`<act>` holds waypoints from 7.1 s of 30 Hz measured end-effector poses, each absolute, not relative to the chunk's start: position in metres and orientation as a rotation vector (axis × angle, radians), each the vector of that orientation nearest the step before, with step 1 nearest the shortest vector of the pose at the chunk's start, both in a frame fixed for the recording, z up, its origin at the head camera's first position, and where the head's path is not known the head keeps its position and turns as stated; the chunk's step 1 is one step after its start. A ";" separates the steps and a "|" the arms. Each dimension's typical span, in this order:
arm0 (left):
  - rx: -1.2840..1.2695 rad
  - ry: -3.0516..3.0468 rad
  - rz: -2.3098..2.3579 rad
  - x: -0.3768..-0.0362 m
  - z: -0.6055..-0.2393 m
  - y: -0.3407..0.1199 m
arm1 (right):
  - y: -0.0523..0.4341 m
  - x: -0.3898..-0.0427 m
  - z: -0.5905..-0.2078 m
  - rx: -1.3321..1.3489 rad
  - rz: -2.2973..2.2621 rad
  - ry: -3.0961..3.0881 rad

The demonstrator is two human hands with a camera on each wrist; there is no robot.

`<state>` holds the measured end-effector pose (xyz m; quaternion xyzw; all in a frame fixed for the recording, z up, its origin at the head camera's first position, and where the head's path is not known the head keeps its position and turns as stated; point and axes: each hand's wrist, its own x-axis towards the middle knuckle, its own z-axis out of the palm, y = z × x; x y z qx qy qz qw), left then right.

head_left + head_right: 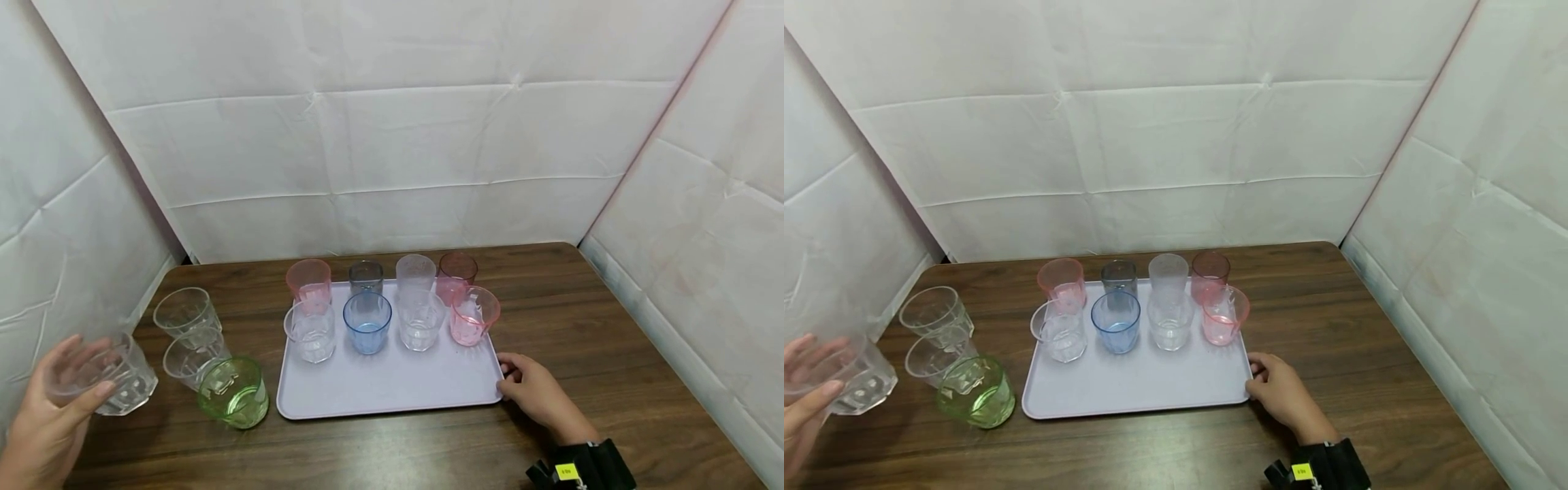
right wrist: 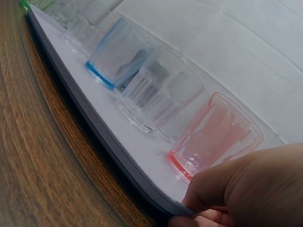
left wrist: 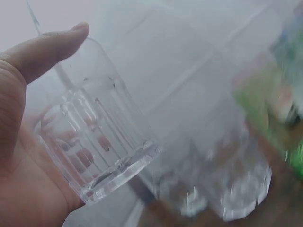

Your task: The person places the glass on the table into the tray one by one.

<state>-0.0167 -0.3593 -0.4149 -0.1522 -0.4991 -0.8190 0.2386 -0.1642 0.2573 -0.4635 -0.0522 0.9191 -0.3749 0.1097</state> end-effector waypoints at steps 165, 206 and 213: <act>0.165 -1.806 -2.116 -0.068 -0.460 -0.292 | 0.256 -0.165 -0.463 -0.141 -1.090 2.688; -0.174 -1.802 -2.123 -0.066 -0.319 -0.179 | 0.256 -0.165 -0.463 -0.149 -1.104 2.706; -0.143 -1.940 -2.177 -0.077 -0.332 -0.136 | 0.257 -0.166 -0.463 -0.152 -1.106 2.703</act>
